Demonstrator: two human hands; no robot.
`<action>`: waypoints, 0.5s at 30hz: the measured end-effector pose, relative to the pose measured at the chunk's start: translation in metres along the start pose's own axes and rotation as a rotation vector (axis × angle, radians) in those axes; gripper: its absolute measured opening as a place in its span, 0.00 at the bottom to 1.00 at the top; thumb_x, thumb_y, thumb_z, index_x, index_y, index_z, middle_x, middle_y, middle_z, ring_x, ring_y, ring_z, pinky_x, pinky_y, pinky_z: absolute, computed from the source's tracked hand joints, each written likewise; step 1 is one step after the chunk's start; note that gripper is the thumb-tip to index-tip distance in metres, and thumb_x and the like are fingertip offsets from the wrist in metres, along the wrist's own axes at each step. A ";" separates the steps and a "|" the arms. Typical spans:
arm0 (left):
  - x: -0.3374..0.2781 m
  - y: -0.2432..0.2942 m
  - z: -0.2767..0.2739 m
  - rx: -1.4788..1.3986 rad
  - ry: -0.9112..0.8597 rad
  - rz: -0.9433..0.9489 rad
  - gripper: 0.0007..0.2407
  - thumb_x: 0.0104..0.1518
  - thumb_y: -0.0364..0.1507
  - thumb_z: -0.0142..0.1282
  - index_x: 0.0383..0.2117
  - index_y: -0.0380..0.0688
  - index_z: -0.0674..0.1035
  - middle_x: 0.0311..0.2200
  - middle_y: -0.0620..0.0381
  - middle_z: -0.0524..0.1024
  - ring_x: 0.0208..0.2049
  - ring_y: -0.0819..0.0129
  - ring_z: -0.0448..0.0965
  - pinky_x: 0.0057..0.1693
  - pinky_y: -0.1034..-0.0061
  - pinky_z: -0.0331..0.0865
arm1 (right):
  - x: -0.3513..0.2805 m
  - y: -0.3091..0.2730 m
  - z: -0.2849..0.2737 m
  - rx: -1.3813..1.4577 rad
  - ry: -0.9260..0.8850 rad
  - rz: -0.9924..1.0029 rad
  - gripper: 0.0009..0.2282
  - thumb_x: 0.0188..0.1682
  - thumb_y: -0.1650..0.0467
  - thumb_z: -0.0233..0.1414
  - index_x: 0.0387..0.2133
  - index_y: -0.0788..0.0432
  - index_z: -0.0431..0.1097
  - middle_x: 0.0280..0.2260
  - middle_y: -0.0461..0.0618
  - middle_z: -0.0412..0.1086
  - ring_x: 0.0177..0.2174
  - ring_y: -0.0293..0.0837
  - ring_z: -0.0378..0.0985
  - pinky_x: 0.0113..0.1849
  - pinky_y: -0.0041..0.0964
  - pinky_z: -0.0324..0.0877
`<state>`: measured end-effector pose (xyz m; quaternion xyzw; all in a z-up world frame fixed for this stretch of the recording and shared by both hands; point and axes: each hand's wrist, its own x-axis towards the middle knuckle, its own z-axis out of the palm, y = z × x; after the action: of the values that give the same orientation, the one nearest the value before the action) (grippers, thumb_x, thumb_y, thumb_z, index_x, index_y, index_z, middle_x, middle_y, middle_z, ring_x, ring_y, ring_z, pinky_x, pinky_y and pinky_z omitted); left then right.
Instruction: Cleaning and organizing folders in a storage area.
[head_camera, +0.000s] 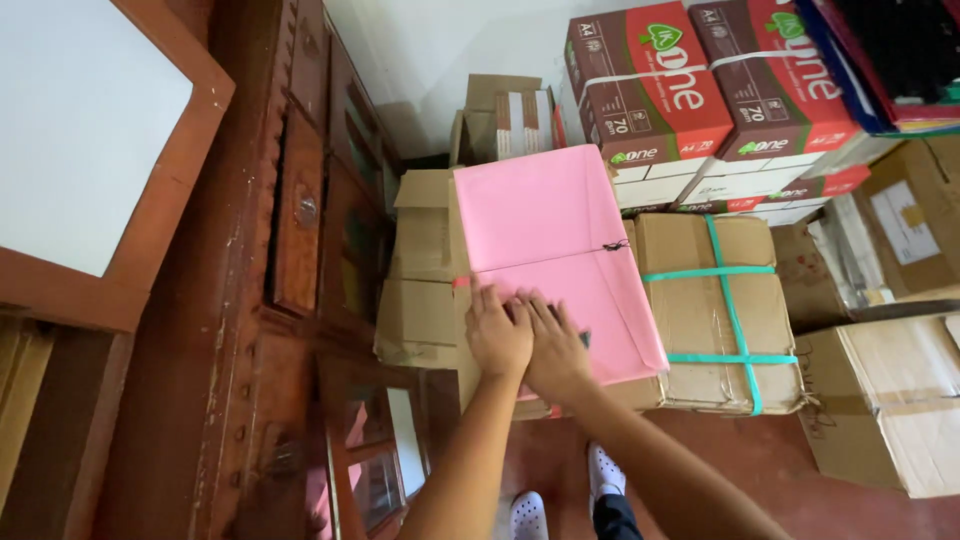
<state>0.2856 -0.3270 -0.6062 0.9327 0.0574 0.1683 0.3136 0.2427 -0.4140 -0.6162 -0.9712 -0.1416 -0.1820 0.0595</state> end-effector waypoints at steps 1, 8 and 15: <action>-0.005 -0.003 0.001 -0.004 0.000 0.006 0.18 0.52 0.38 0.55 0.48 0.48 0.76 0.63 0.51 0.70 0.48 0.49 0.79 0.47 0.54 0.75 | -0.001 0.007 -0.005 -0.005 0.003 0.004 0.31 0.44 0.58 0.48 0.62 0.59 0.63 0.62 0.57 0.62 0.63 0.58 0.59 0.58 0.65 0.56; -0.010 -0.011 0.005 0.046 0.021 0.088 0.31 0.49 0.38 0.59 0.62 0.41 0.66 0.61 0.38 0.68 0.47 0.43 0.79 0.44 0.52 0.76 | -0.010 0.094 -0.010 -0.075 -0.163 0.563 0.29 0.49 0.48 0.46 0.64 0.36 0.57 0.65 0.46 0.55 0.58 0.63 0.64 0.52 0.62 0.63; -0.003 -0.053 0.031 -0.159 0.095 0.308 0.27 0.48 0.33 0.59 0.57 0.40 0.70 0.55 0.31 0.72 0.49 0.38 0.79 0.52 0.55 0.72 | -0.037 0.078 -0.003 -0.218 -0.029 0.679 0.33 0.45 0.51 0.48 0.66 0.45 0.61 0.64 0.56 0.60 0.39 0.70 0.77 0.37 0.55 0.77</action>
<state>0.2935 -0.3027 -0.6624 0.8937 -0.0847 0.2624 0.3538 0.2316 -0.4987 -0.6320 -0.9661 0.2084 -0.1520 0.0106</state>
